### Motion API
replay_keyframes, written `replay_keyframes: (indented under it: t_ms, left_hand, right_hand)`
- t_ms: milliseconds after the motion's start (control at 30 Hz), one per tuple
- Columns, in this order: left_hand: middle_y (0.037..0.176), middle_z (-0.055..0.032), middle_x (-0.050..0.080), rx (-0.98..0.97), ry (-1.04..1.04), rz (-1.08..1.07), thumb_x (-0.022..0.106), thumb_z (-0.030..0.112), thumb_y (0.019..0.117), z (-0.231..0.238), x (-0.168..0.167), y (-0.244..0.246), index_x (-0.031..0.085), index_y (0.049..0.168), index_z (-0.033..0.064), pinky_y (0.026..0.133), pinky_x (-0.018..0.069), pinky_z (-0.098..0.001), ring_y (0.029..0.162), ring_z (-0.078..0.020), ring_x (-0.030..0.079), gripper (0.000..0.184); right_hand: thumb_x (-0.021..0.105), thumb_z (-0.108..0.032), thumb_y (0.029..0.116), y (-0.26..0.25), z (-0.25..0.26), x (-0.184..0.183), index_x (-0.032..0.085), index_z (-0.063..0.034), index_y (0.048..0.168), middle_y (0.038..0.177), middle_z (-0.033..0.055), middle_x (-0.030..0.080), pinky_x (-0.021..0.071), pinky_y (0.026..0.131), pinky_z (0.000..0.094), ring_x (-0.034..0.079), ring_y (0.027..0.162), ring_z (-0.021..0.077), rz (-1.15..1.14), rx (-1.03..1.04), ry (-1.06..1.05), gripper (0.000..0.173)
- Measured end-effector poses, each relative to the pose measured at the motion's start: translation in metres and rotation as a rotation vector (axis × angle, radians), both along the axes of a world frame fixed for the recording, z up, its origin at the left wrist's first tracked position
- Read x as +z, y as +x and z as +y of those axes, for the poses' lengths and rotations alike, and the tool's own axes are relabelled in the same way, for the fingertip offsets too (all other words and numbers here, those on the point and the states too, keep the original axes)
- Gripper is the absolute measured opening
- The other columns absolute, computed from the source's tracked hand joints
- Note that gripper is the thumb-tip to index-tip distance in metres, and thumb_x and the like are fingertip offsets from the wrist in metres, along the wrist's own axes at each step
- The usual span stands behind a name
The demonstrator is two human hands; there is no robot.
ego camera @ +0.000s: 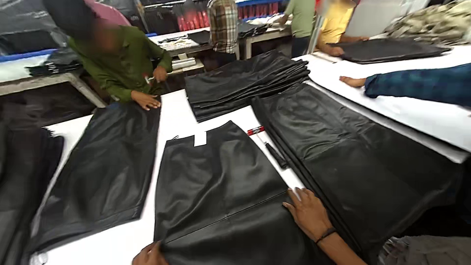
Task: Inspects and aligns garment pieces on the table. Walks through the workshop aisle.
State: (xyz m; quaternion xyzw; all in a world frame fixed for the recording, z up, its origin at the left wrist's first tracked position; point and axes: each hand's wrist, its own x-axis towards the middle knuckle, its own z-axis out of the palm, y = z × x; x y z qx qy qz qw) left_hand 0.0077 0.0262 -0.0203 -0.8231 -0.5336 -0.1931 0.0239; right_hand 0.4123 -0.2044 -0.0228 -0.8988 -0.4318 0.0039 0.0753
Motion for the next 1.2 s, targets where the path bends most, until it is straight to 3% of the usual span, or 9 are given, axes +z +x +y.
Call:
replay_keyframes:
  t_ms: [67, 233, 500, 633, 867, 967, 1033, 1100, 1200]
  left_hand:
    - [0.119, -0.0257, 0.071, -0.023, 0.014, 0.012, 0.052, 0.008, 0.1007, -0.01, -0.002, 0.002, 0.073, 0.117, -0.0042, 0.097, 0.0535, -0.0591, 0.114, -0.0466, 0.067, 0.03]
    - [0.151, -0.0206, 0.053, 0.08, -0.051, 0.143, 0.028, 0.063, 0.1031, -0.033, -0.017, 0.0, 0.054, 0.145, -0.0022, 0.113, 0.0371, -0.0649, 0.14, -0.0432, 0.05, 0.082]
    - [0.152, -0.0158, 0.054, 0.143, -0.111, 0.244, 0.032, 0.061, 0.1015, -0.03, -0.009, 0.005, 0.058, 0.144, 0.0008, 0.116, 0.0308, -0.0652, 0.143, -0.0393, 0.047, 0.078]
    - [0.152, -0.0252, 0.05, 0.124, -0.101, 0.21, 0.029, 0.067, 0.1005, -0.013, 0.01, 0.034, 0.054, 0.145, -0.004, 0.118, 0.0275, -0.0663, 0.145, -0.0442, 0.043, 0.088]
    - [0.159, -0.0244, 0.04, 0.005, -0.129, 0.179, 0.025, 0.081, 0.0936, 0.023, -0.027, 0.045, 0.04, 0.153, -0.0076, 0.119, 0.0202, -0.0701, 0.148, -0.0399, 0.039, 0.108]
    - [0.161, -0.0279, 0.035, 0.048, -0.282, 0.263, 0.033, 0.075, 0.0944, 0.025, -0.005, 0.057, 0.038, 0.153, -0.0088, 0.119, 0.0157, -0.0701, 0.151, -0.0425, 0.034, 0.103]
    - [0.159, -0.0318, 0.035, 0.015, -0.279, 0.271, 0.047, 0.056, 0.0985, 0.022, 0.014, 0.074, 0.044, 0.151, -0.0056, 0.119, 0.0156, -0.0713, 0.149, -0.0469, 0.034, 0.081]
    - [0.152, -0.0314, 0.045, -0.172, -0.139, 0.142, 0.055, 0.036, 0.0989, 0.015, 0.026, 0.104, 0.055, 0.145, -0.0021, 0.116, 0.0251, -0.0711, 0.143, -0.0491, 0.042, 0.06]
    - [0.143, -0.0185, 0.06, -0.585, -0.103, -0.137, 0.051, 0.029, 0.1032, -0.012, 0.034, 0.183, 0.067, 0.133, 0.0038, 0.112, 0.0435, -0.0575, 0.136, -0.0369, 0.056, 0.042]
  right_hand:
    - [0.036, -0.065, 0.1012, -0.004, -0.009, -0.013, 0.05, -0.0137, 0.153, 0.154, 0.0268, 0.046, 0.0397, 0.107, 0.0675, 0.041, 0.142, 0.0528, -0.024, 0.021, 0.003, 0.074]
    - [0.018, -0.074, 0.0978, 0.001, -0.014, -0.034, 0.044, -0.0175, 0.157, 0.159, 0.0261, 0.038, 0.0302, 0.113, 0.0701, 0.032, 0.146, 0.0537, -0.029, 0.027, 0.084, 0.086]
    - [0.022, -0.074, 0.0986, 0.005, -0.012, -0.033, 0.037, -0.0162, 0.16, 0.16, 0.032, 0.032, 0.0246, 0.115, 0.0699, 0.03, 0.146, 0.057, 0.031, 0.036, 0.065, 0.086]
    - [0.024, -0.071, 0.1005, 0.005, -0.011, -0.031, 0.038, -0.0148, 0.16, 0.159, 0.0332, 0.032, 0.0245, 0.116, 0.0695, 0.031, 0.145, 0.0583, 0.031, 0.037, 0.055, 0.083]
    - [0.025, -0.071, 0.1003, 0.008, -0.011, -0.035, 0.041, -0.0177, 0.158, 0.158, 0.0307, 0.036, 0.0283, 0.115, 0.0672, 0.036, 0.143, 0.0559, -0.025, 0.021, 0.068, 0.081]
    - [0.023, -0.071, 0.1003, 0.006, -0.01, -0.037, 0.043, -0.018, 0.158, 0.158, 0.03, 0.037, 0.0287, 0.115, 0.0668, 0.037, 0.143, 0.0551, -0.051, 0.005, 0.072, 0.081]
    - [0.024, -0.071, 0.1001, 0.004, -0.006, -0.038, 0.046, -0.0176, 0.156, 0.157, 0.0299, 0.039, 0.0298, 0.114, 0.0676, 0.038, 0.142, 0.0548, -0.06, 0.0, 0.097, 0.08]
    - [0.024, -0.07, 0.1001, 0.002, -0.004, -0.036, 0.048, -0.0189, 0.155, 0.156, 0.0287, 0.042, 0.0307, 0.114, 0.0676, 0.039, 0.142, 0.0538, -0.053, -0.019, 0.098, 0.079]
    - [0.024, -0.069, 0.1009, 0.0, -0.004, -0.028, 0.045, -0.0211, 0.157, 0.159, 0.0254, 0.039, 0.0274, 0.117, 0.0657, 0.035, 0.146, 0.0511, 0.009, -0.046, 0.031, 0.076]
